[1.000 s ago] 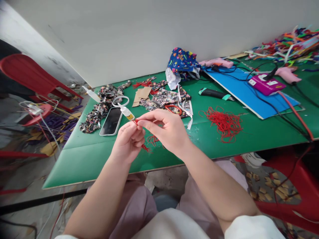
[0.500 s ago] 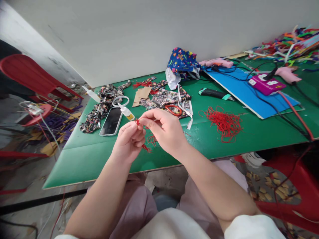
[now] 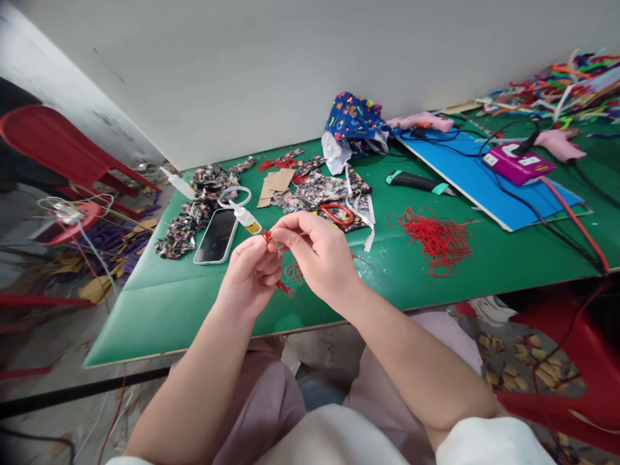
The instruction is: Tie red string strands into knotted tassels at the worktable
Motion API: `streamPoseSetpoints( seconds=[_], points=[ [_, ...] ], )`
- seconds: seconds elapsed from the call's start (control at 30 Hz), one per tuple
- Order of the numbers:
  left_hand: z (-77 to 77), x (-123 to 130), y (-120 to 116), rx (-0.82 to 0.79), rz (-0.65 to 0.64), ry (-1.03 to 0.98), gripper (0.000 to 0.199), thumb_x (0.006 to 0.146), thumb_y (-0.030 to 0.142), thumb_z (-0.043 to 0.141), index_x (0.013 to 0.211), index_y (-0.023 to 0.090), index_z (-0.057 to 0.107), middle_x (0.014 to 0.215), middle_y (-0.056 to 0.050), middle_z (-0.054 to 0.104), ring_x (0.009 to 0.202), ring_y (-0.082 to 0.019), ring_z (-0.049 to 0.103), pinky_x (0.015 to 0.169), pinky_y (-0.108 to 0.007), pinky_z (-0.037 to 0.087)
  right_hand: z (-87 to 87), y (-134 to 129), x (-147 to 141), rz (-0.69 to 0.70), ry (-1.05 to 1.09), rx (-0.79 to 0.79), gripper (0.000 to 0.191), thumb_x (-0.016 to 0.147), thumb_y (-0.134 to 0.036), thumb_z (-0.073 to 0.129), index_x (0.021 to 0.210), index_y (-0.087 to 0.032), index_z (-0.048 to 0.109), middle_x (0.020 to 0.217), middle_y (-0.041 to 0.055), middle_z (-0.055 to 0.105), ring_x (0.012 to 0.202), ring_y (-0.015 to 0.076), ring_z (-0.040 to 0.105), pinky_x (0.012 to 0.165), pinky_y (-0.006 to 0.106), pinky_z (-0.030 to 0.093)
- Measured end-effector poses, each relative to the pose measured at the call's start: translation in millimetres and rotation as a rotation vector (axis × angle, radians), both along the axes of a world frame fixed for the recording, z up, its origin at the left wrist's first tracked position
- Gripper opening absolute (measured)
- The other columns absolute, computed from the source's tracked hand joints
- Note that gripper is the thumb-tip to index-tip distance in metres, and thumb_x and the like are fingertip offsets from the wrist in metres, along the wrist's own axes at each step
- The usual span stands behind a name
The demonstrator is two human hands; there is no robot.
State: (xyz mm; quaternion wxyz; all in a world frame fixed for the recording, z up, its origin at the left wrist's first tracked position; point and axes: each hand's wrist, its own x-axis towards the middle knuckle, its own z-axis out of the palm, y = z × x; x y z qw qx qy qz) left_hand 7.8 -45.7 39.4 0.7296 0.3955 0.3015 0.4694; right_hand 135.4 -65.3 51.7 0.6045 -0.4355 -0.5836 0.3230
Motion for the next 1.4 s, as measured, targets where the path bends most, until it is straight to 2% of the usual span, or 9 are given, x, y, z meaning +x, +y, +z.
streamPoseSetpoints(
  seconds=[0.5,0.7,0.8,0.93,1.03,1.2,1.3,1.4],
  points=[
    [-1.7,-0.9,-0.2,0.004,0.017,0.049,0.026,0.07,0.037,0.069,0.061,0.014,0.058,0.047,0.009,0.022,0.041,-0.001,0.018,0.035,-0.012,0.014,-0.7,0.2,-0.1,0.017,0.017,-0.011,0.012,0.084,-0.029,0.056,0.079,-0.019,0.059,0.07,-0.003,0.064,0.064,0.0076,0.06,0.062,0.02,0.048],
    [0.4,-0.8,0.3,0.015,0.074,0.036,0.022,0.071,0.034,0.069,0.063,0.015,0.062,0.048,0.008,0.023,0.042,-0.002,0.018,0.035,-0.012,0.015,-2.6,2.7,1.5,-0.028,0.132,-0.012,0.017,0.085,-0.036,0.054,0.086,-0.021,0.062,0.079,-0.001,0.066,0.07,0.0089,0.063,0.065,0.022,0.051],
    [-0.4,-0.3,0.9,0.041,0.095,0.033,0.02,0.072,0.034,0.069,0.065,0.016,0.065,0.047,0.008,0.025,0.041,-0.002,0.019,0.035,-0.013,0.015,-2.0,3.3,2.4,-0.02,0.076,-0.033,0.02,0.081,-0.039,0.058,0.083,-0.021,0.065,0.079,-0.0004,0.068,0.072,0.0105,0.063,0.067,0.023,0.051],
    [-4.6,0.4,0.9,0.174,0.22,0.104,0.016,0.07,0.033,0.071,0.065,0.018,0.067,0.045,0.008,0.031,0.039,-0.002,0.022,0.036,-0.015,0.018,-2.0,1.6,0.1,-0.053,-0.1,0.012,0.017,0.072,-0.036,0.069,0.079,-0.02,0.067,0.08,-0.0001,0.068,0.078,0.0128,0.062,0.074,0.026,0.05],
    [-7.2,0.7,-0.4,0.313,0.335,0.242,0.014,0.07,0.033,0.071,0.07,0.019,0.071,0.045,0.006,0.039,0.041,-0.003,0.028,0.039,-0.017,0.023,-3.2,1.0,-2.4,-0.088,-0.144,0.048,0.013,0.074,-0.032,0.068,0.081,-0.022,0.068,0.081,-0.0005,0.068,0.08,0.0127,0.061,0.077,0.027,0.049],
    [-6.0,2.1,-2.8,0.356,0.394,0.324,0.016,0.072,0.035,0.068,0.067,0.019,0.071,0.05,0.004,0.048,0.045,-0.005,0.033,0.042,-0.019,0.027,-5.6,4.1,-1.6,-0.026,-0.038,0.028,0.01,0.077,-0.031,0.065,0.078,-0.021,0.067,0.08,0.0,0.068,0.08,0.0132,0.062,0.076,0.028,0.051],
    [-4.2,2.5,-3.3,0.343,0.389,0.303,0.016,0.072,0.034,0.068,0.067,0.02,0.07,0.051,0.004,0.047,0.045,-0.005,0.032,0.042,-0.019,0.026,-5.6,6.0,1.8,0.04,0.069,-0.029,0.013,0.078,-0.033,0.063,0.08,-0.021,0.067,0.081,-0.0001,0.069,0.078,0.0124,0.064,0.073,0.026,0.053],
    [-3.4,1.7,-3.3,0.316,0.364,0.272,0.015,0.072,0.034,0.068,0.067,0.02,0.07,0.05,0.005,0.044,0.044,-0.005,0.029,0.041,-0.019,0.024,-4.3,7.2,5.6,0.03,0.183,-0.061,0.017,0.082,-0.037,0.058,0.083,-0.022,0.066,0.085,0.0002,0.069,0.076,0.0107,0.064,0.071,0.024,0.053]
  ],
)
